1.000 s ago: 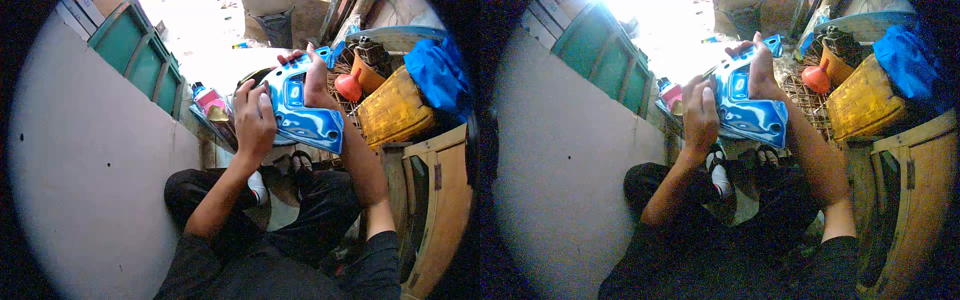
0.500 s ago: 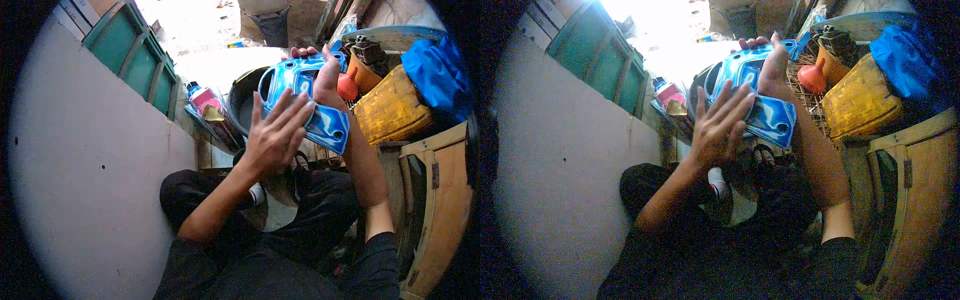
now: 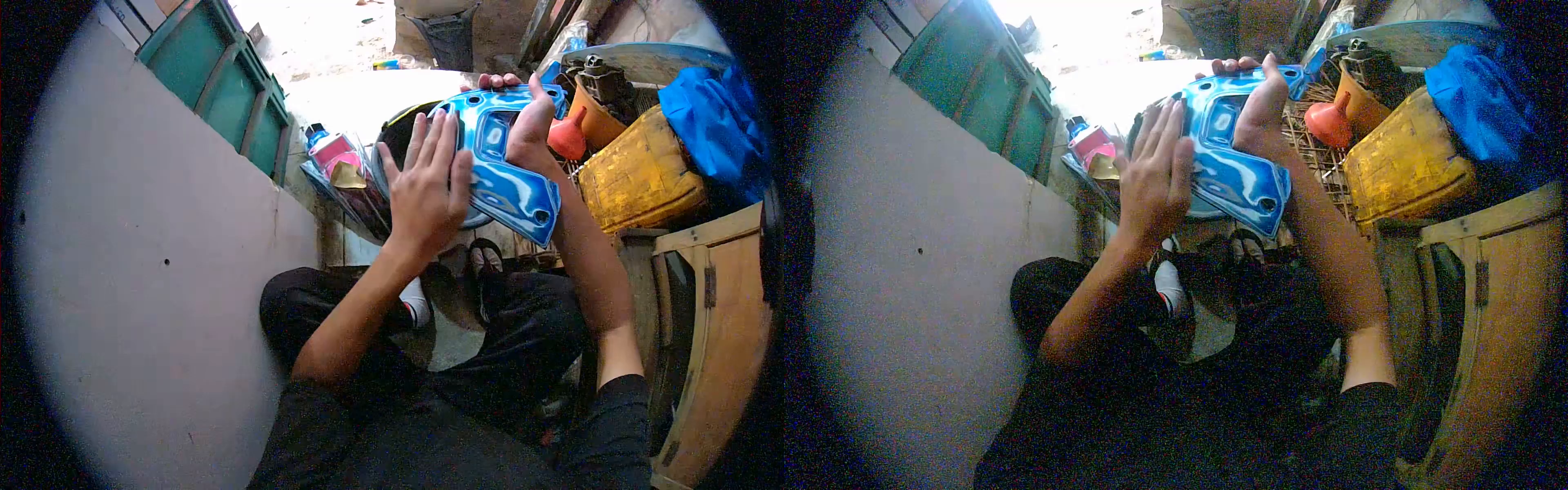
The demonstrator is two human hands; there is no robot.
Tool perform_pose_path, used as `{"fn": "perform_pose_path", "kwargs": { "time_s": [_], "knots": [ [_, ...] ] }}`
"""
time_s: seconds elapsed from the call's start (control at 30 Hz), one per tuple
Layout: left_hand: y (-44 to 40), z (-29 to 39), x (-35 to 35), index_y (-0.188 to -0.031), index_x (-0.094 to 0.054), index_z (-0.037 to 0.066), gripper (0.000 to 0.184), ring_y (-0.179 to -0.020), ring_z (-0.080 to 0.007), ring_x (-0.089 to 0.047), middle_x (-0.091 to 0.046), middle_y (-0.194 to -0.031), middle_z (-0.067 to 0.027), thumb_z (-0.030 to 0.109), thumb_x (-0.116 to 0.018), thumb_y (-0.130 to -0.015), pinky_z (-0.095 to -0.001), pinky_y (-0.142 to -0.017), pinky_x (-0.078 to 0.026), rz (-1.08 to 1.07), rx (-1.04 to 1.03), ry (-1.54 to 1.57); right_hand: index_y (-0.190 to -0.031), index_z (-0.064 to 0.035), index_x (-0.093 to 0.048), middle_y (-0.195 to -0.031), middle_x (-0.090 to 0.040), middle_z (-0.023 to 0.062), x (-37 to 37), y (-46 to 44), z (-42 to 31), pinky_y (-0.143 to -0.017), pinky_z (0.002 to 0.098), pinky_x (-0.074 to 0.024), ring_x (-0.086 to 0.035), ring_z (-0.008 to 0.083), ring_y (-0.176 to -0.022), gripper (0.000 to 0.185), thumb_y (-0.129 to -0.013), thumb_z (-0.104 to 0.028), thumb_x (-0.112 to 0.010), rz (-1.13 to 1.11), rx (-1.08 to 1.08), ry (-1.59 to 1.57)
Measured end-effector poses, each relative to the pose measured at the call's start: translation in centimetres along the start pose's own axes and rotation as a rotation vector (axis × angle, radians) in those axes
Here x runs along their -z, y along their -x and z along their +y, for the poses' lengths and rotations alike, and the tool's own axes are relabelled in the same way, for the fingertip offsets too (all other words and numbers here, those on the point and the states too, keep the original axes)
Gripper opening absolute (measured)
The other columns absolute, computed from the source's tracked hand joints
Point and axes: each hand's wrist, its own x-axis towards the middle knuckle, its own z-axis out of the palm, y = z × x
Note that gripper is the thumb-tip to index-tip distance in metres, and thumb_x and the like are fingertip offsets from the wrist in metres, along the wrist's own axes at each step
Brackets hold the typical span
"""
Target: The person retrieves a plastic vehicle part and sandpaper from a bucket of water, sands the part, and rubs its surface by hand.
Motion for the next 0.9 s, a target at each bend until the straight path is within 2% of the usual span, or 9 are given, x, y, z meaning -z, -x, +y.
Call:
{"fn": "perform_pose_path", "kwargs": {
  "time_s": [0.13, 0.23, 0.37, 0.47, 0.57, 0.63, 0.7, 0.8, 0.9],
  "knots": [
    [2.6, 2.1, 0.5, -0.147, -0.046, 0.017, 0.055, -0.146, -0.0259, -0.034, -0.046, -0.152, -0.0075, 0.039, -0.051, -0.097, -0.0653, -0.115, 0.007, -0.125, -0.375, 0.025, -0.087, -0.0068, -0.049, -0.079, -0.053, 0.0098, -0.2, -0.3, -0.1, -0.094, 0.0651, -0.0448, -0.059, 0.0304, -0.086, 0.043, -0.103, -0.044, -0.034, -0.021, -0.012, -0.018],
    [1.6, 0.4, 0.2, -0.146, -0.048, 0.018, 0.051, -0.145, -0.0275, -0.035, -0.048, -0.149, -0.0070, 0.037, -0.048, -0.099, -0.0671, -0.115, 0.005, -0.056, -0.331, 0.002, -0.087, -0.0061, -0.049, -0.081, -0.053, 0.0102, 0.4, -0.8, 0.0, -0.101, 0.0659, -0.0415, -0.058, 0.0306, -0.088, 0.041, -0.102, -0.040, -0.032, -0.031, -0.005, 0.010],
    [-0.3, -1.3, -0.6, -0.137, -0.056, 0.014, 0.043, -0.143, -0.0296, -0.036, -0.052, -0.145, -0.0073, 0.032, -0.043, -0.101, -0.0631, -0.117, 0.002, 0.161, 0.007, 0.123, -0.084, -0.0067, -0.048, -0.081, -0.054, 0.0117, 0.4, -0.3, -0.7, -0.098, 0.0624, -0.0438, -0.059, 0.0316, -0.086, 0.039, -0.100, -0.039, -0.033, 0.050, -0.037, -0.026],
    [2.1, 0.1, -0.5, -0.134, -0.060, 0.014, 0.041, -0.141, -0.0294, -0.040, -0.054, -0.143, -0.0079, 0.029, -0.046, -0.098, -0.0621, -0.118, 0.002, 0.083, -0.416, 0.111, -0.084, -0.0069, -0.048, -0.080, -0.054, 0.0115, 0.2, -0.1, -0.8, -0.097, 0.0616, -0.0440, -0.059, 0.0314, -0.085, 0.039, -0.100, -0.039, -0.033, 0.051, -0.035, -0.028],
    [1.5, -1.0, -1.3, -0.133, -0.060, 0.014, 0.040, -0.140, -0.0302, -0.041, -0.055, -0.140, -0.0088, 0.026, -0.044, -0.098, -0.0621, -0.118, 0.002, 0.143, -0.416, 0.088, -0.083, -0.0071, -0.048, -0.080, -0.053, 0.0113, 0.4, 0.0, -0.6, -0.097, 0.0607, -0.0441, -0.059, 0.0311, -0.085, 0.040, -0.100, -0.040, -0.033, 0.042, -0.037, -0.018],
    [-0.5, -2.3, -1.4, -0.129, -0.059, 0.013, 0.039, -0.142, -0.0320, -0.038, -0.053, -0.142, -0.0113, 0.031, -0.036, -0.103, -0.0590, -0.119, -0.002, 0.201, -0.088, 0.309, -0.083, -0.0072, -0.048, -0.079, -0.053, 0.0111, 0.5, 0.1, -0.5, -0.096, 0.0602, -0.0442, -0.059, 0.0309, -0.084, 0.040, -0.101, -0.040, -0.033, 0.043, -0.034, -0.009],
    [-0.7, -1.9, -1.2, -0.131, -0.058, 0.012, 0.042, -0.144, -0.0355, -0.033, -0.050, -0.144, -0.0131, 0.035, -0.034, -0.105, -0.0578, -0.118, -0.004, 0.246, -0.019, 0.325, -0.083, -0.0073, -0.047, -0.079, -0.053, 0.0110, 0.7, 0.2, -0.5, -0.095, 0.0596, -0.0443, -0.059, 0.0307, -0.084, 0.040, -0.101, -0.040, -0.033, 0.056, -0.031, -0.014],
    [1.6, -0.6, -0.9, -0.132, -0.057, 0.012, 0.046, -0.145, -0.0389, -0.030, -0.050, -0.143, -0.0142, 0.037, -0.030, -0.105, -0.0583, -0.118, -0.007, 0.222, -0.369, 0.190, -0.083, -0.0075, -0.047, -0.078, -0.053, 0.0107, 0.5, 0.2, -0.9, -0.095, 0.0588, -0.0445, -0.058, 0.0305, -0.083, 0.040, -0.101, -0.040, -0.033, 0.060, -0.022, -0.016],
    [0.7, -2.0, -1.3, -0.135, -0.056, 0.012, 0.048, -0.145, -0.0400, -0.027, -0.050, -0.144, -0.0140, 0.038, -0.027, -0.106, -0.0583, -0.118, -0.008, 0.195, -0.369, 0.271, -0.082, -0.0077, -0.047, -0.078, -0.053, 0.0105, 0.8, 0.2, -0.7, -0.094, 0.0579, -0.0447, -0.058, 0.0302, -0.083, 0.041, -0.101, -0.040, -0.033, 0.053, -0.016, -0.012]
  ]
}}
